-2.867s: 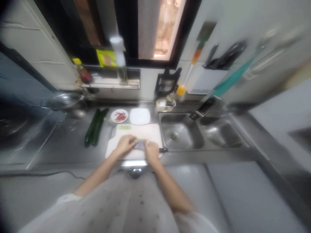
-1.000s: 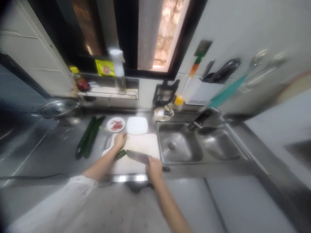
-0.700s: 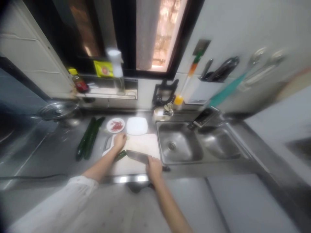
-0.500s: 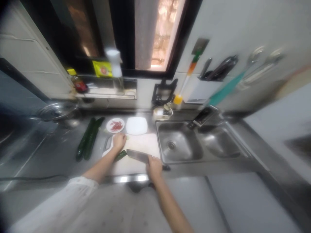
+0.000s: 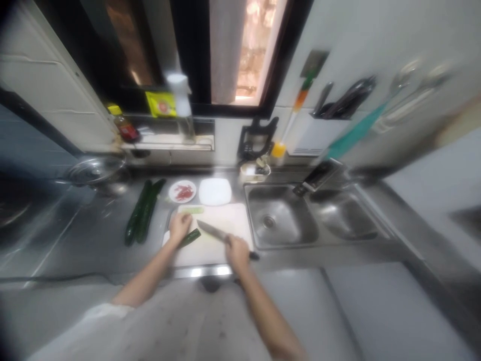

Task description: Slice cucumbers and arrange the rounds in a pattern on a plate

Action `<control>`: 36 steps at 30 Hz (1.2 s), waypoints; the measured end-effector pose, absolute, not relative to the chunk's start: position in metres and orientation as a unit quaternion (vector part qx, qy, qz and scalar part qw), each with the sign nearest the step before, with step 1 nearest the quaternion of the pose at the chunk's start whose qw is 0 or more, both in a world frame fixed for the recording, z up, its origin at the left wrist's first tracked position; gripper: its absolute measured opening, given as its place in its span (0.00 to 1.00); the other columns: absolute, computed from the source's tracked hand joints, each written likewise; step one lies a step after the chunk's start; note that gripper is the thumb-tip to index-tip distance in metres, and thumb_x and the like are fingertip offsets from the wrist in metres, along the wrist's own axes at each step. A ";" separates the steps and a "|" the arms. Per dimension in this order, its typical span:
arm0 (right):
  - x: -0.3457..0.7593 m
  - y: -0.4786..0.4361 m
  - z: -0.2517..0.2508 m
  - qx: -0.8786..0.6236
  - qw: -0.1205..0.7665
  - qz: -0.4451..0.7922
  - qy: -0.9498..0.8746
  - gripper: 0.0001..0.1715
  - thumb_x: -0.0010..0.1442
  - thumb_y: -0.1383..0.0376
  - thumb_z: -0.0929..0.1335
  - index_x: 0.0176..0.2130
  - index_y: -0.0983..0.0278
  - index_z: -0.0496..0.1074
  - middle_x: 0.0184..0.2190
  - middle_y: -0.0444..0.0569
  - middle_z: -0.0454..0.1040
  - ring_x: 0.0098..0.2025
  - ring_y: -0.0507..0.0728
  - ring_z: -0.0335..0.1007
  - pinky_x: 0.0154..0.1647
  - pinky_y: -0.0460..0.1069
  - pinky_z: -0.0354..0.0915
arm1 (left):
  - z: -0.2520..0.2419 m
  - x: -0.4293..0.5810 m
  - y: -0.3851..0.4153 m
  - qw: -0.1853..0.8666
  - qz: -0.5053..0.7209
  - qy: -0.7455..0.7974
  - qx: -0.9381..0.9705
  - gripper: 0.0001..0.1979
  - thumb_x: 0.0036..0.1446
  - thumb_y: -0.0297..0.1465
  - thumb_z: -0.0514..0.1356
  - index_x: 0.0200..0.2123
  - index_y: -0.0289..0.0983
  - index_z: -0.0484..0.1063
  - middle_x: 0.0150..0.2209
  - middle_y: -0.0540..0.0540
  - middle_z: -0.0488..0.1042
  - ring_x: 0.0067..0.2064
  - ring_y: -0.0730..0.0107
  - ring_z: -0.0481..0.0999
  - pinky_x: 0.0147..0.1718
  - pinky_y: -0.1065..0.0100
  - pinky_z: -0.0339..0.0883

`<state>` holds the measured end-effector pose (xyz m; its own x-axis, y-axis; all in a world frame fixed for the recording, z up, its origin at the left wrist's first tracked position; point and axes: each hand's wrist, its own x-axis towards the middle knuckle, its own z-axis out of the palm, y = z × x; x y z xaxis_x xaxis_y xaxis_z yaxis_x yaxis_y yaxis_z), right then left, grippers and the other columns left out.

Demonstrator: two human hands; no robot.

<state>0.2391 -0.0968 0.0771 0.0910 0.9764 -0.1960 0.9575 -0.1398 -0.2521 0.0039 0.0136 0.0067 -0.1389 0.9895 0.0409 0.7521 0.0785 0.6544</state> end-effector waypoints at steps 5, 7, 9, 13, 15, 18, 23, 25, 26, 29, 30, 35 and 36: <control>0.227 -0.085 0.081 -0.731 0.047 0.208 -0.648 0.19 0.67 0.62 0.56 0.48 0.58 0.72 0.41 0.47 0.78 0.43 0.54 0.70 0.38 0.45 0.55 | 0.004 0.002 -0.016 0.243 0.298 0.666 0.639 0.11 0.58 0.35 0.56 0.38 0.38 0.76 0.38 0.45 0.76 0.39 0.65 0.73 0.42 0.66 0.65; 0.222 -0.081 0.084 -0.723 0.033 0.217 -0.655 0.20 0.68 0.61 0.56 0.47 0.59 0.72 0.40 0.48 0.78 0.41 0.54 0.71 0.37 0.45 0.54 | 0.007 0.003 -0.025 0.239 0.298 0.659 0.648 0.11 0.58 0.36 0.56 0.38 0.38 0.76 0.38 0.45 0.76 0.40 0.65 0.73 0.43 0.65 0.65; 0.218 -0.079 0.086 -0.716 0.014 0.223 -0.661 0.20 0.68 0.60 0.56 0.46 0.60 0.72 0.39 0.49 0.77 0.40 0.54 0.71 0.35 0.45 0.54 | 0.009 0.003 -0.031 0.230 0.305 0.654 0.653 0.12 0.59 0.36 0.55 0.38 0.38 0.76 0.39 0.45 0.76 0.41 0.65 0.73 0.44 0.65 0.64; 0.211 -0.076 0.090 -0.707 -0.016 0.231 -0.668 0.19 0.68 0.59 0.56 0.44 0.62 0.72 0.39 0.50 0.77 0.39 0.54 0.71 0.33 0.45 0.53 | 0.011 0.003 -0.038 0.234 0.302 0.645 0.662 0.12 0.60 0.36 0.55 0.38 0.39 0.76 0.40 0.45 0.77 0.43 0.65 0.73 0.45 0.65 0.64; 0.210 -0.076 0.090 -0.701 -0.024 0.235 -0.673 0.19 0.68 0.59 0.56 0.43 0.63 0.72 0.39 0.51 0.77 0.39 0.54 0.72 0.33 0.45 0.53 | 0.010 0.003 -0.039 0.241 0.298 0.643 0.663 0.12 0.60 0.36 0.55 0.38 0.39 0.76 0.41 0.45 0.77 0.44 0.64 0.72 0.47 0.64 0.64; 0.209 -0.075 0.089 -0.690 -0.025 0.241 -0.682 0.19 0.68 0.59 0.56 0.42 0.63 0.72 0.39 0.51 0.77 0.39 0.54 0.72 0.33 0.45 0.54 | 0.009 0.004 -0.039 0.242 0.295 0.646 0.661 0.12 0.61 0.36 0.55 0.40 0.39 0.76 0.42 0.44 0.77 0.46 0.63 0.72 0.49 0.63 0.63; 0.204 -0.074 0.088 -0.681 -0.031 0.246 -0.689 0.19 0.68 0.59 0.56 0.42 0.63 0.72 0.40 0.52 0.77 0.40 0.54 0.72 0.34 0.45 0.55 | 0.008 0.005 -0.043 0.247 0.279 0.639 0.672 0.12 0.60 0.37 0.56 0.40 0.39 0.77 0.42 0.44 0.77 0.46 0.63 0.73 0.49 0.64 0.64; 0.201 -0.075 0.089 -0.675 -0.034 0.251 -0.693 0.20 0.68 0.59 0.56 0.42 0.64 0.72 0.40 0.53 0.77 0.41 0.55 0.72 0.35 0.45 0.55 | 0.008 0.005 -0.047 0.265 0.279 0.620 0.684 0.12 0.60 0.37 0.56 0.39 0.39 0.77 0.41 0.45 0.77 0.46 0.64 0.73 0.48 0.64 0.65; 0.200 -0.075 0.089 -0.670 -0.034 0.252 -0.697 0.20 0.68 0.59 0.56 0.42 0.64 0.73 0.40 0.53 0.77 0.41 0.55 0.73 0.35 0.45 0.56 | 0.008 0.005 -0.050 0.274 0.282 0.607 0.690 0.12 0.60 0.37 0.57 0.39 0.39 0.77 0.41 0.45 0.77 0.45 0.65 0.74 0.48 0.65 0.65; 0.196 -0.077 0.090 -0.659 -0.034 0.252 -0.708 0.20 0.68 0.60 0.56 0.44 0.64 0.73 0.41 0.53 0.77 0.42 0.56 0.72 0.37 0.45 0.57 | 0.008 0.006 -0.056 0.284 0.296 0.576 0.707 0.11 0.60 0.36 0.57 0.41 0.40 0.76 0.42 0.46 0.77 0.45 0.67 0.74 0.47 0.66 0.66; 0.195 -0.077 0.091 -0.656 -0.034 0.253 -0.711 0.20 0.68 0.60 0.56 0.45 0.64 0.73 0.41 0.53 0.77 0.43 0.56 0.72 0.38 0.46 0.57 | 0.009 0.006 -0.057 0.282 0.298 0.570 0.712 0.11 0.60 0.35 0.57 0.42 0.40 0.76 0.42 0.46 0.77 0.45 0.67 0.74 0.47 0.66 0.65; 0.191 -0.077 0.094 -0.648 -0.043 0.251 -0.718 0.20 0.68 0.60 0.56 0.45 0.64 0.72 0.41 0.54 0.77 0.43 0.56 0.72 0.39 0.46 0.58 | 0.010 0.007 -0.057 0.276 0.286 0.556 0.730 0.11 0.61 0.33 0.55 0.43 0.41 0.77 0.42 0.46 0.77 0.45 0.68 0.73 0.49 0.66 0.65; 0.190 -0.076 0.095 -0.647 -0.043 0.248 -0.720 0.20 0.68 0.60 0.56 0.45 0.64 0.72 0.42 0.54 0.77 0.44 0.56 0.72 0.39 0.46 0.58 | 0.009 0.007 -0.057 0.274 0.286 0.557 0.730 0.11 0.61 0.33 0.55 0.42 0.41 0.77 0.41 0.45 0.77 0.45 0.68 0.73 0.48 0.66 0.65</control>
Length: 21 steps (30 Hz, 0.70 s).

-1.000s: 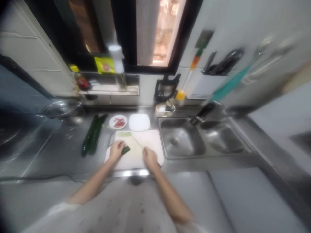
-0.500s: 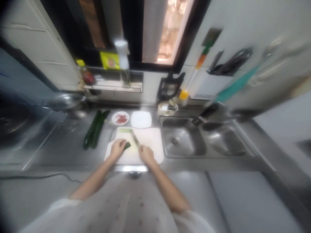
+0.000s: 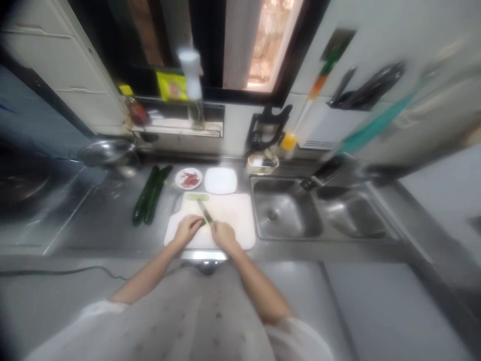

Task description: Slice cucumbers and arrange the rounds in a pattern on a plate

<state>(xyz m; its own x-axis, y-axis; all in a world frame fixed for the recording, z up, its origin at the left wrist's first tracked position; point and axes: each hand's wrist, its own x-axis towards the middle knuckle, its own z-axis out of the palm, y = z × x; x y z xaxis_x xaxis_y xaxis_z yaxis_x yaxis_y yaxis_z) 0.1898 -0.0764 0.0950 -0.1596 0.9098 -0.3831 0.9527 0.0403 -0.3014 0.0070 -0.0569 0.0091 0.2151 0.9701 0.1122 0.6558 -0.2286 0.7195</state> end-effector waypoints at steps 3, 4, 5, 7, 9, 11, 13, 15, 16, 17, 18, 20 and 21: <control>0.187 -0.075 0.098 0.646 0.046 -0.243 0.722 0.21 0.67 0.61 0.56 0.45 0.65 0.72 0.42 0.55 0.77 0.44 0.57 0.72 0.39 0.46 0.58 | 0.006 0.007 -0.057 0.265 0.293 0.555 0.732 0.11 0.62 0.34 0.56 0.42 0.41 0.77 0.40 0.46 0.77 0.44 0.68 0.73 0.48 0.66 0.65; 0.187 -0.074 0.098 0.646 0.047 -0.243 0.722 0.21 0.67 0.61 0.56 0.45 0.65 0.72 0.42 0.55 0.77 0.44 0.57 0.73 0.39 0.46 0.59 | 0.005 0.007 -0.057 0.261 0.296 0.552 0.734 0.11 0.62 0.34 0.56 0.42 0.41 0.77 0.40 0.46 0.77 0.44 0.68 0.73 0.47 0.66 0.65; 0.186 -0.074 0.099 0.646 0.047 -0.244 0.722 0.21 0.67 0.61 0.56 0.45 0.65 0.73 0.42 0.55 0.77 0.43 0.57 0.73 0.39 0.46 0.59 | 0.005 0.007 -0.057 0.257 0.299 0.550 0.736 0.11 0.62 0.34 0.56 0.42 0.41 0.77 0.40 0.46 0.77 0.44 0.68 0.73 0.47 0.66 0.65; 0.186 -0.073 0.101 0.645 0.048 -0.248 0.721 0.21 0.67 0.61 0.56 0.46 0.65 0.73 0.42 0.56 0.77 0.43 0.57 0.73 0.39 0.46 0.59 | 0.003 0.008 -0.058 0.247 0.307 0.547 0.739 0.11 0.62 0.34 0.55 0.41 0.41 0.77 0.39 0.46 0.77 0.43 0.68 0.73 0.46 0.66 0.65; 0.186 -0.072 0.102 0.644 0.049 -0.250 0.721 0.21 0.67 0.61 0.56 0.46 0.65 0.73 0.42 0.56 0.77 0.43 0.57 0.73 0.39 0.47 0.59 | 0.001 0.008 -0.058 0.240 0.314 0.543 0.741 0.11 0.62 0.34 0.55 0.41 0.41 0.77 0.38 0.46 0.77 0.43 0.68 0.73 0.46 0.66 0.65; 0.186 -0.072 0.101 0.642 0.051 -0.252 0.722 0.21 0.67 0.61 0.56 0.46 0.65 0.73 0.42 0.56 0.77 0.43 0.57 0.73 0.40 0.47 0.60 | 0.000 0.008 -0.058 0.238 0.314 0.543 0.742 0.11 0.62 0.35 0.55 0.41 0.41 0.77 0.38 0.46 0.77 0.42 0.68 0.73 0.45 0.67 0.65; 0.186 -0.072 0.100 0.641 0.052 -0.253 0.723 0.21 0.67 0.61 0.56 0.46 0.65 0.73 0.42 0.56 0.77 0.44 0.58 0.73 0.41 0.47 0.60 | -0.003 0.008 -0.057 0.239 0.307 0.548 0.741 0.12 0.62 0.35 0.55 0.41 0.41 0.77 0.38 0.46 0.77 0.42 0.68 0.73 0.45 0.67 0.65; 0.186 -0.072 0.099 0.642 0.053 -0.252 0.722 0.21 0.67 0.61 0.56 0.46 0.66 0.73 0.42 0.57 0.77 0.44 0.58 0.73 0.41 0.47 0.60 | -0.005 0.008 -0.057 0.243 0.300 0.554 0.738 0.12 0.62 0.35 0.55 0.41 0.41 0.77 0.39 0.45 0.77 0.43 0.67 0.73 0.46 0.66 0.65; 0.185 -0.072 0.098 0.644 0.053 -0.251 0.721 0.21 0.67 0.61 0.56 0.46 0.66 0.73 0.42 0.57 0.77 0.44 0.58 0.73 0.40 0.47 0.60 | -0.006 0.008 -0.056 0.244 0.298 0.556 0.737 0.12 0.62 0.35 0.55 0.41 0.41 0.77 0.39 0.45 0.77 0.44 0.67 0.73 0.47 0.66 0.65; 0.184 -0.072 0.098 0.645 0.053 -0.250 0.721 0.21 0.67 0.61 0.56 0.46 0.66 0.73 0.42 0.57 0.77 0.43 0.57 0.73 0.40 0.47 0.61 | -0.007 0.008 -0.056 0.245 0.297 0.556 0.736 0.12 0.62 0.35 0.55 0.41 0.40 0.77 0.39 0.45 0.77 0.44 0.67 0.73 0.47 0.66 0.65; 0.184 -0.072 0.097 0.645 0.053 -0.249 0.721 0.20 0.67 0.61 0.56 0.46 0.66 0.73 0.42 0.57 0.77 0.43 0.57 0.73 0.39 0.47 0.61 | -0.008 0.008 -0.056 0.245 0.299 0.555 0.737 0.12 0.62 0.35 0.55 0.41 0.40 0.77 0.40 0.45 0.77 0.44 0.67 0.72 0.47 0.66 0.65; 0.182 -0.073 0.097 0.643 0.053 -0.248 0.722 0.20 0.67 0.62 0.56 0.46 0.66 0.72 0.42 0.56 0.77 0.43 0.57 0.73 0.39 0.47 0.61 | -0.009 0.007 -0.056 0.242 0.304 0.552 0.738 0.11 0.62 0.34 0.55 0.41 0.40 0.77 0.40 0.45 0.77 0.44 0.67 0.72 0.47 0.66 0.65; 0.182 -0.074 0.098 0.643 0.052 -0.248 0.723 0.20 0.67 0.62 0.56 0.46 0.66 0.72 0.42 0.56 0.77 0.43 0.57 0.73 0.39 0.47 0.61 | -0.009 0.007 -0.056 0.240 0.305 0.551 0.739 0.11 0.62 0.34 0.55 0.41 0.40 0.77 0.40 0.45 0.77 0.44 0.67 0.72 0.47 0.66 0.65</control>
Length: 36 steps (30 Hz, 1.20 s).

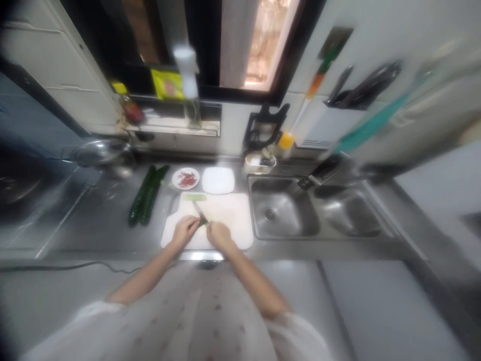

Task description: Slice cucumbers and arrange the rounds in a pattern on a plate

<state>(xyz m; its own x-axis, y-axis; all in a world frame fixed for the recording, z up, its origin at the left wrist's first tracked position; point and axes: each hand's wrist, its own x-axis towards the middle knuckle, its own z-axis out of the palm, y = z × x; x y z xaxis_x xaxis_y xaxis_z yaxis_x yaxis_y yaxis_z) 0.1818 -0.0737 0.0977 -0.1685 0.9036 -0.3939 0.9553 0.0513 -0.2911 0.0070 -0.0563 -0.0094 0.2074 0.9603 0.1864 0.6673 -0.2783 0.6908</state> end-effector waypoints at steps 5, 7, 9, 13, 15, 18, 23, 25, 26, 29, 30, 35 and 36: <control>0.180 -0.075 0.100 0.642 0.057 -0.253 0.721 0.21 0.66 0.63 0.56 0.47 0.66 0.72 0.42 0.57 0.77 0.44 0.58 0.73 0.41 0.48 0.62 | -0.010 0.007 -0.057 0.231 0.323 0.536 0.745 0.11 0.62 0.34 0.55 0.41 0.40 0.77 0.38 0.46 0.77 0.42 0.67 0.73 0.45 0.65 0.66; 0.179 -0.074 0.100 0.641 0.060 -0.259 0.720 0.20 0.65 0.64 0.57 0.48 0.66 0.72 0.43 0.57 0.77 0.45 0.58 0.73 0.42 0.48 0.62 | -0.011 0.007 -0.056 0.225 0.336 0.528 0.746 0.10 0.62 0.33 0.56 0.40 0.40 0.77 0.37 0.46 0.77 0.41 0.66 0.73 0.43 0.65 0.67; 0.179 -0.073 0.099 0.641 0.065 -0.260 0.719 0.20 0.64 0.65 0.57 0.48 0.67 0.72 0.44 0.57 0.77 0.46 0.58 0.72 0.43 0.48 0.62 | -0.012 0.007 -0.056 0.221 0.344 0.523 0.748 0.10 0.61 0.33 0.56 0.40 0.40 0.77 0.37 0.46 0.77 0.41 0.66 0.73 0.43 0.65 0.67; 0.180 -0.072 0.096 0.637 0.069 -0.259 0.722 0.19 0.63 0.67 0.58 0.48 0.67 0.72 0.45 0.57 0.76 0.47 0.58 0.72 0.43 0.47 0.62 | -0.012 0.006 -0.056 0.218 0.350 0.520 0.748 0.10 0.61 0.33 0.56 0.40 0.41 0.77 0.37 0.46 0.77 0.42 0.66 0.73 0.43 0.64 0.67; 0.180 -0.073 0.094 0.635 0.069 -0.258 0.725 0.19 0.63 0.67 0.58 0.48 0.67 0.72 0.44 0.57 0.76 0.46 0.58 0.72 0.43 0.47 0.62 | -0.013 0.007 -0.057 0.217 0.351 0.521 0.747 0.10 0.62 0.33 0.56 0.40 0.41 0.77 0.38 0.46 0.77 0.42 0.66 0.73 0.43 0.64 0.67; 0.180 -0.074 0.093 0.633 0.068 -0.255 0.728 0.19 0.63 0.67 0.58 0.47 0.67 0.73 0.43 0.57 0.77 0.46 0.58 0.72 0.43 0.47 0.62 | -0.013 0.007 -0.057 0.215 0.352 0.522 0.746 0.10 0.62 0.34 0.56 0.40 0.41 0.77 0.37 0.46 0.77 0.42 0.66 0.73 0.43 0.64 0.67; 0.184 -0.079 0.096 0.632 0.079 -0.260 0.726 0.18 0.62 0.68 0.59 0.46 0.68 0.73 0.42 0.58 0.77 0.45 0.58 0.73 0.42 0.48 0.62 | -0.014 0.007 -0.057 0.213 0.349 0.523 0.748 0.10 0.62 0.33 0.56 0.40 0.40 0.77 0.38 0.46 0.77 0.42 0.66 0.73 0.43 0.64 0.67; 0.187 -0.083 0.097 0.632 0.086 -0.263 0.723 0.18 0.62 0.68 0.59 0.45 0.68 0.73 0.42 0.59 0.77 0.44 0.59 0.73 0.41 0.48 0.62 | -0.014 0.007 -0.056 0.212 0.348 0.525 0.747 0.10 0.61 0.33 0.56 0.39 0.40 0.77 0.38 0.46 0.77 0.42 0.66 0.73 0.43 0.64 0.67; 0.189 -0.085 0.098 0.633 0.092 -0.266 0.721 0.18 0.62 0.68 0.59 0.45 0.68 0.73 0.42 0.59 0.77 0.44 0.59 0.73 0.40 0.48 0.62 | -0.013 0.007 -0.056 0.212 0.347 0.525 0.747 0.10 0.62 0.33 0.56 0.39 0.40 0.77 0.38 0.46 0.77 0.42 0.66 0.73 0.43 0.64 0.67; 0.193 -0.092 0.099 0.633 0.108 -0.271 0.717 0.17 0.62 0.68 0.59 0.44 0.67 0.73 0.42 0.58 0.77 0.43 0.59 0.73 0.39 0.47 0.62 | -0.011 0.007 -0.056 0.215 0.344 0.525 0.748 0.10 0.62 0.33 0.56 0.39 0.41 0.77 0.38 0.46 0.78 0.42 0.66 0.73 0.44 0.64 0.67; 0.194 -0.093 0.099 0.632 0.109 -0.270 0.718 0.17 0.62 0.68 0.59 0.44 0.67 0.73 0.41 0.58 0.77 0.43 0.59 0.73 0.39 0.47 0.62 | -0.010 0.007 -0.056 0.217 0.342 0.525 0.749 0.10 0.62 0.33 0.56 0.39 0.41 0.77 0.38 0.46 0.78 0.42 0.66 0.74 0.44 0.64 0.67; 0.194 -0.094 0.096 0.632 0.096 -0.265 0.722 0.18 0.61 0.69 0.59 0.44 0.67 0.73 0.41 0.58 0.77 0.43 0.59 0.73 0.39 0.47 0.62 | -0.008 0.007 -0.056 0.218 0.343 0.527 0.747 0.10 0.62 0.33 0.56 0.39 0.40 0.77 0.38 0.46 0.78 0.41 0.66 0.74 0.43 0.64 0.67; 0.193 -0.093 0.095 0.632 0.092 -0.265 0.722 0.18 0.61 0.69 0.58 0.44 0.67 0.73 0.41 0.58 0.77 0.44 0.58 0.73 0.40 0.47 0.62 | -0.008 0.006 -0.055 0.220 0.344 0.525 0.747 0.10 0.62 0.33 0.55 0.39 0.40 0.77 0.38 0.46 0.78 0.41 0.66 0.74 0.43 0.64 0.67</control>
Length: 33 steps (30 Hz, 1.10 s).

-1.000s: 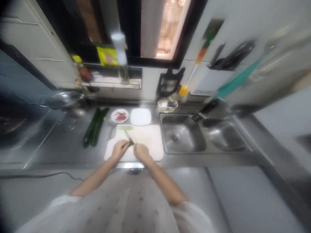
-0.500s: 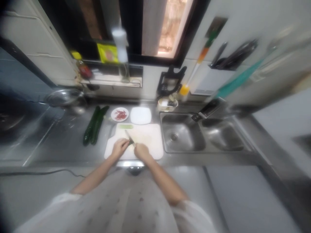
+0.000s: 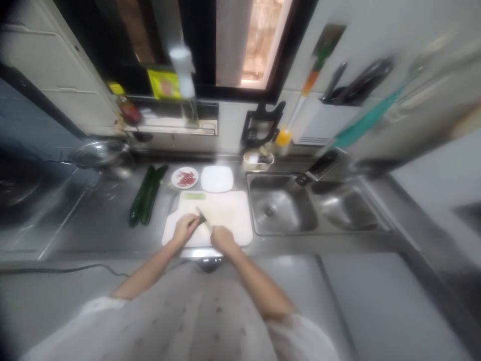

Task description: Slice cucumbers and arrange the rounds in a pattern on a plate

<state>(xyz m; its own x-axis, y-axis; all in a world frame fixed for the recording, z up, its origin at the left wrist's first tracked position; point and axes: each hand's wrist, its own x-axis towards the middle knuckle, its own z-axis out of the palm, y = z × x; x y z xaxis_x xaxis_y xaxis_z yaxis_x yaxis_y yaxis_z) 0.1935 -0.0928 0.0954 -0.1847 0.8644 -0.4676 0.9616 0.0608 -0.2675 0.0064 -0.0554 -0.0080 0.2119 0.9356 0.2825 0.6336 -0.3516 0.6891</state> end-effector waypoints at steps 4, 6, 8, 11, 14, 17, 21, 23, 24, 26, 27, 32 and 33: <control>0.188 -0.087 0.093 0.632 0.083 -0.258 0.726 0.19 0.61 0.69 0.58 0.45 0.68 0.73 0.42 0.59 0.77 0.45 0.59 0.73 0.42 0.48 0.63 | -0.008 0.006 -0.055 0.222 0.341 0.523 0.749 0.10 0.62 0.33 0.56 0.39 0.41 0.77 0.39 0.46 0.78 0.42 0.66 0.74 0.43 0.64 0.67; 0.185 -0.084 0.094 0.633 0.086 -0.255 0.726 0.19 0.61 0.69 0.58 0.45 0.68 0.73 0.43 0.59 0.77 0.45 0.59 0.73 0.42 0.48 0.63 | -0.008 0.006 -0.054 0.221 0.338 0.524 0.750 0.10 0.61 0.34 0.56 0.38 0.41 0.77 0.39 0.46 0.78 0.42 0.66 0.74 0.43 0.64 0.67; 0.181 -0.080 0.095 0.633 0.089 -0.255 0.725 0.19 0.61 0.70 0.58 0.46 0.68 0.73 0.43 0.59 0.76 0.46 0.59 0.73 0.42 0.48 0.63 | -0.008 0.006 -0.054 0.219 0.337 0.524 0.751 0.10 0.62 0.34 0.56 0.38 0.40 0.77 0.39 0.46 0.78 0.42 0.66 0.74 0.43 0.64 0.66; 0.175 -0.074 0.097 0.635 0.091 -0.258 0.723 0.19 0.61 0.70 0.58 0.47 0.68 0.73 0.44 0.59 0.76 0.47 0.59 0.72 0.43 0.48 0.63 | -0.007 0.006 -0.055 0.219 0.336 0.524 0.751 0.10 0.62 0.34 0.55 0.39 0.40 0.77 0.39 0.46 0.78 0.42 0.66 0.74 0.44 0.64 0.66; 0.170 -0.069 0.098 0.635 0.086 -0.258 0.723 0.19 0.62 0.69 0.59 0.47 0.69 0.73 0.45 0.59 0.76 0.48 0.59 0.72 0.44 0.48 0.63 | -0.008 0.006 -0.055 0.219 0.336 0.522 0.753 0.11 0.62 0.34 0.55 0.39 0.40 0.77 0.39 0.46 0.78 0.42 0.66 0.74 0.44 0.64 0.66; 0.166 -0.064 0.098 0.635 0.082 -0.261 0.722 0.19 0.62 0.69 0.59 0.47 0.69 0.73 0.45 0.59 0.76 0.48 0.59 0.72 0.44 0.48 0.63 | -0.010 0.006 -0.055 0.217 0.338 0.523 0.752 0.11 0.62 0.34 0.55 0.39 0.41 0.77 0.38 0.46 0.78 0.42 0.66 0.74 0.44 0.64 0.67; 0.166 -0.064 0.096 0.634 0.078 -0.261 0.724 0.19 0.62 0.70 0.59 0.48 0.69 0.72 0.45 0.59 0.76 0.48 0.59 0.72 0.44 0.48 0.63 | -0.011 0.006 -0.054 0.218 0.335 0.521 0.754 0.10 0.62 0.34 0.55 0.39 0.41 0.77 0.38 0.46 0.78 0.42 0.66 0.73 0.43 0.64 0.66; 0.168 -0.068 0.094 0.633 0.080 -0.259 0.725 0.19 0.61 0.70 0.59 0.47 0.69 0.73 0.44 0.59 0.76 0.48 0.59 0.72 0.44 0.48 0.63 | -0.010 0.006 -0.054 0.218 0.332 0.523 0.754 0.11 0.62 0.34 0.55 0.39 0.41 0.77 0.38 0.46 0.78 0.41 0.66 0.73 0.43 0.64 0.66; 0.169 -0.070 0.093 0.633 0.081 -0.258 0.725 0.19 0.61 0.70 0.59 0.47 0.69 0.73 0.44 0.59 0.76 0.47 0.59 0.72 0.44 0.48 0.63 | -0.010 0.006 -0.055 0.218 0.330 0.524 0.754 0.11 0.62 0.34 0.55 0.38 0.41 0.77 0.38 0.46 0.77 0.41 0.66 0.74 0.43 0.64 0.66; 0.173 -0.075 0.091 0.635 0.083 -0.255 0.724 0.18 0.61 0.70 0.59 0.46 0.68 0.73 0.43 0.59 0.77 0.46 0.59 0.73 0.43 0.48 0.63 | -0.009 0.006 -0.055 0.220 0.328 0.525 0.754 0.11 0.62 0.34 0.55 0.39 0.41 0.77 0.38 0.46 0.77 0.41 0.66 0.73 0.43 0.64 0.66; 0.174 -0.077 0.091 0.636 0.085 -0.255 0.723 0.18 0.61 0.70 0.59 0.46 0.68 0.73 0.43 0.58 0.77 0.45 0.59 0.73 0.43 0.48 0.63 | -0.009 0.006 -0.055 0.221 0.328 0.526 0.753 0.11 0.62 0.34 0.55 0.39 0.41 0.77 0.38 0.46 0.77 0.42 0.66 0.73 0.44 0.64 0.66; 0.175 -0.080 0.094 0.639 0.104 -0.260 0.716 0.18 0.61 0.70 0.59 0.46 0.68 0.73 0.43 0.58 0.76 0.45 0.58 0.73 0.43 0.48 0.63 | -0.010 0.006 -0.055 0.222 0.326 0.531 0.750 0.10 0.62 0.34 0.55 0.39 0.41 0.76 0.39 0.46 0.77 0.42 0.66 0.73 0.44 0.64 0.66; 0.174 -0.079 0.095 0.640 0.105 -0.259 0.716 0.18 0.61 0.70 0.59 0.46 0.68 0.73 0.43 0.58 0.76 0.46 0.59 0.73 0.43 0.48 0.63 | -0.011 0.006 -0.055 0.222 0.324 0.531 0.751 0.10 0.62 0.34 0.55 0.39 0.40 0.76 0.39 0.46 0.77 0.42 0.66 0.73 0.43 0.64 0.66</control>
<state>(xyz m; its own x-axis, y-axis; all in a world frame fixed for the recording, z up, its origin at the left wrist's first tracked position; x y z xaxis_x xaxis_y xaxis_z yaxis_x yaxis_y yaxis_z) 0.1743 -0.0794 0.0953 -0.1586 0.8613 -0.4827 0.9705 0.0461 -0.2366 0.0061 -0.0553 -0.0106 0.2263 0.9411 0.2513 0.6535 -0.3379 0.6773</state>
